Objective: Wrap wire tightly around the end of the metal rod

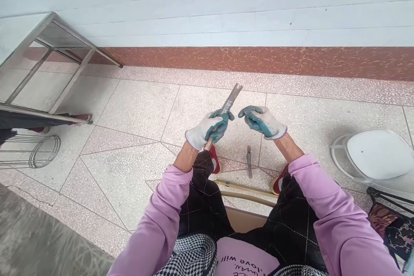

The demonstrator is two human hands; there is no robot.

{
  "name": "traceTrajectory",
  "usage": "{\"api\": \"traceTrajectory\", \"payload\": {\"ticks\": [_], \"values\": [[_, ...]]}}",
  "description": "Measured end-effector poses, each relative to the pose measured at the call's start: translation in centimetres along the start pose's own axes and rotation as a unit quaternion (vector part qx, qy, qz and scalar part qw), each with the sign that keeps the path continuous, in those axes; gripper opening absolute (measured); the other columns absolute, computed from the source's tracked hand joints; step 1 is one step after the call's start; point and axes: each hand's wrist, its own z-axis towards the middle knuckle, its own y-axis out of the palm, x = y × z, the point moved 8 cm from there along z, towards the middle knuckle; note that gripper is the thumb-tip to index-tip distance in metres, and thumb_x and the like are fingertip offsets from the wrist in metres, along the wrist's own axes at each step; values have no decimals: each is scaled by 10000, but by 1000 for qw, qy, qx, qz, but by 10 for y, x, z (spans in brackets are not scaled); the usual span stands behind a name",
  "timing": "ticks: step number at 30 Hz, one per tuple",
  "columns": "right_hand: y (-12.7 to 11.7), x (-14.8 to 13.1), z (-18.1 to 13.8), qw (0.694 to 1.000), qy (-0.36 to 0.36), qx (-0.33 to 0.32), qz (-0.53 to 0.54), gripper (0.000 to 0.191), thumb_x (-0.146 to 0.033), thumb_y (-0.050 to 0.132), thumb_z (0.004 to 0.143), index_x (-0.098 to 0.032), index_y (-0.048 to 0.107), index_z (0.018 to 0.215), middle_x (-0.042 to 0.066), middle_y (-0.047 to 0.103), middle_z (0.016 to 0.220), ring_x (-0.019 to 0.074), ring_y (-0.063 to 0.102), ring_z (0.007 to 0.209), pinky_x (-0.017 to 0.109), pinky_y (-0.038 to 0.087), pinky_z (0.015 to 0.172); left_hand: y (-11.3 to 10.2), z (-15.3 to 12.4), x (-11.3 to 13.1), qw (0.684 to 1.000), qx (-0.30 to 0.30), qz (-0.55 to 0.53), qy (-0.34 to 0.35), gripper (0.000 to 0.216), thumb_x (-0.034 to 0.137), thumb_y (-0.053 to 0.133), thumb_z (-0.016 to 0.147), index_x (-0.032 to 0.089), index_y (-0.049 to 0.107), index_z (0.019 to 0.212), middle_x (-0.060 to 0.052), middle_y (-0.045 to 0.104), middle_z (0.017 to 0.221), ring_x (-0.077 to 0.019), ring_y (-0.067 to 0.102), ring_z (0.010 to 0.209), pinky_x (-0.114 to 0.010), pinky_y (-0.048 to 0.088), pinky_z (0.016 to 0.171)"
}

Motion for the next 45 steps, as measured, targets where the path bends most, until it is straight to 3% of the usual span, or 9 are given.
{"api": "traceTrajectory", "payload": {"ticks": [6, 11, 14, 21, 28, 31, 36, 40, 45], "values": [[11, -9, -9, 1000, 13, -19, 5, 601, -779, 797, 941, -180, 752, 928, -69, 422, 564, 74, 235, 470, 263, 132, 445, -3, 0, 4, 1000, 16, 3, 6, 417, 436, 773, 822, 169, 637, 1113, 127, 428, 526, -72, 249, 333, -222, 250, 331], [8, -9, -12, 1000, 22, -18, 5, 499, -601, 904, 872, -154, 793, 1066, -51, 495, 624, 81, 322, 511, 262, 183, 473, -9, 0, 4, 998, 66, 2, 4, 361, 400, 755, 844, 152, 670, 1092, 120, 417, 512, -71, 275, 333, -217, 261, 339], [8, -9, -11, 999, 34, -11, -13, 471, -553, 925, 803, -151, 790, 1007, -37, 513, 620, 94, 387, 516, 264, 222, 469, -10, -1, 5, 995, 99, 5, -11, 287, 351, 733, 878, 156, 664, 1077, 124, 416, 508, -68, 278, 321, -212, 269, 344], [12, -14, -16, 979, -5, 70, -194, 297, -480, 786, 852, -198, 826, 938, 32, 706, 764, 149, 546, 633, 285, 411, 565, -4, -2, 9, 996, 83, -12, -3, 282, 335, 724, 848, 163, 634, 1051, 117, 448, 499, -77, 283, 322, -223, 261, 321], [13, -10, -18, 949, -53, 79, -301, 331, -500, 627, 973, -220, 791, 906, 52, 740, 813, 206, 615, 754, 326, 453, 684, -6, 3, -3, 981, 196, 2, -16, 403, 241, 767, 944, 134, 726, 1331, 138, 458, 570, -46, 318, 338, -200, 241, 357], [19, -1, -17, 948, -41, 54, -310, 351, -535, 624, 966, -225, 765, 881, 31, 691, 753, 199, 577, 714, 323, 424, 664, -1, 7, -9, 973, 227, 27, -38, 296, 236, 793, 965, 112, 775, 1233, 118, 480, 534, -61, 367, 345, -208, 282, 365], [17, 10, -13, 969, -17, 71, -238, 375, -580, 669, 902, -232, 697, 764, 0, 565, 646, 156, 463, 604, 289, 341, 553, 2, 10, -6, 967, 250, 50, -10, 88, 186, 806, 957, 128, 744, 979, 90, 532, 526, -66, 391, 357, -216, 330, 360], [15, 28, -7, 993, 58, 57, -80, 402, -613, 793, 792, -235, 658, 760, -18, 537, 602, 111, 386, 479, 257, 263, 432, 2, 10, -7, 968, 248, 45, -3, 165, 183, 858, 910, 114, 761, 1023, 85, 574, 559, -62, 388, 361, -218, 338, 363], [27, 42, -14, 985, 149, -32, 84, 421, -546, 870, 780, -231, 591, 750, -62, 444, 559, 64, 281, 400, 210, 212, 346, 3, 12, -11, 973, 212, 79, -31, 138, 163, 821, 953, 99, 790, 1071, 86, 537, 562, -57, 386, 395, -209, 328, 411]]}}
